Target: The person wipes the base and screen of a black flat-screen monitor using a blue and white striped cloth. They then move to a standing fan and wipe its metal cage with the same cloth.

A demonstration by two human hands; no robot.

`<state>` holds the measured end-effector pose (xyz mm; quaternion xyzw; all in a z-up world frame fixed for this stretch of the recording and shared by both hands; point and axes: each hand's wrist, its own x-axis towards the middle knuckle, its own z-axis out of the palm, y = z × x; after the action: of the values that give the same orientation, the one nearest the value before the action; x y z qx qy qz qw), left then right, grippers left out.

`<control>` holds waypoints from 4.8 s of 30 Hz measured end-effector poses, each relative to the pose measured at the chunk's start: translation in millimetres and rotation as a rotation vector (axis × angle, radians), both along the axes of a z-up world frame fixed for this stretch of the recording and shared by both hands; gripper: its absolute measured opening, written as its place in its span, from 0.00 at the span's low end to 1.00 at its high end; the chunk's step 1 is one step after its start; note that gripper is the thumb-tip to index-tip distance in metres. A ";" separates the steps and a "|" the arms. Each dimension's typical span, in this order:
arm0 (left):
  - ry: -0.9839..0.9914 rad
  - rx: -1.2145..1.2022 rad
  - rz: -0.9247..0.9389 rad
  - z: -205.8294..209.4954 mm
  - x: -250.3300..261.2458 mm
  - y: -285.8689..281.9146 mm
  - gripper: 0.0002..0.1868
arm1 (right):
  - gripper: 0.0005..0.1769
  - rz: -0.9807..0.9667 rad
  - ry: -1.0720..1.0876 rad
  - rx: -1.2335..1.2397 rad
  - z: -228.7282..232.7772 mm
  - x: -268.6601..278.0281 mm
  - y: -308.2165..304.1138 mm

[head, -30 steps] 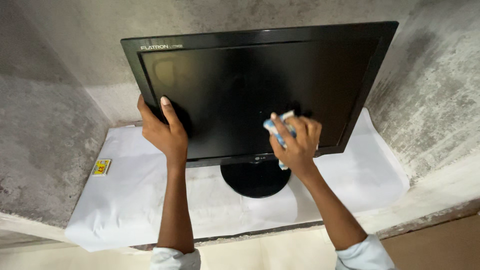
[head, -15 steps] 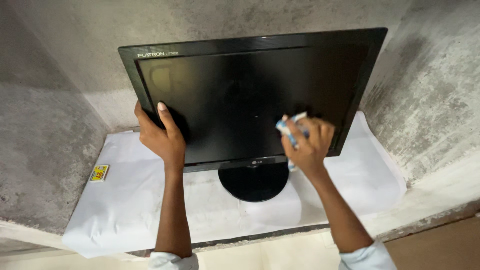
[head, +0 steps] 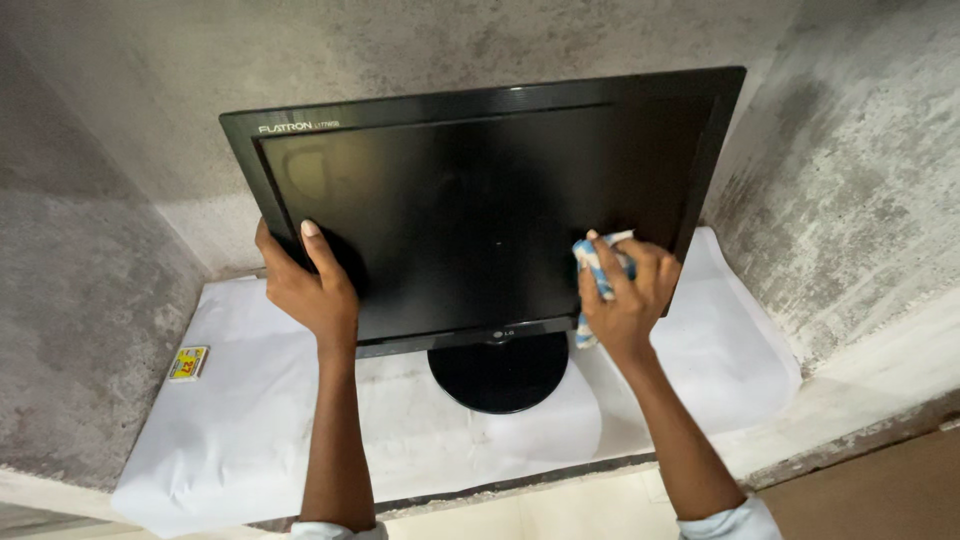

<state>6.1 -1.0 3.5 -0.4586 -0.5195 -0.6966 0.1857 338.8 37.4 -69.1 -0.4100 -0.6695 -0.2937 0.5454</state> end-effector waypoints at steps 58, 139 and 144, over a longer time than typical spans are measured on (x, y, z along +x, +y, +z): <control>-0.352 0.020 -0.234 -7.4 -22.7 0.3 0.20 | 0.24 0.377 -0.383 0.031 128.3 -188.7 -14.2; -0.781 -0.371 -1.303 -172.5 -60.9 -67.6 0.30 | 0.17 0.323 -0.002 -0.130 -22.1 -294.6 -75.1; -0.825 -0.415 -1.247 -165.3 -61.0 -72.9 0.30 | 0.17 0.345 0.031 -0.162 -36.2 -298.1 -97.6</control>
<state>-54.9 -73.8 -161.8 -0.3949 -0.3125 -0.6752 -0.5390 40.8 -60.2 -105.3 -0.3363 -0.7426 -0.1348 0.5633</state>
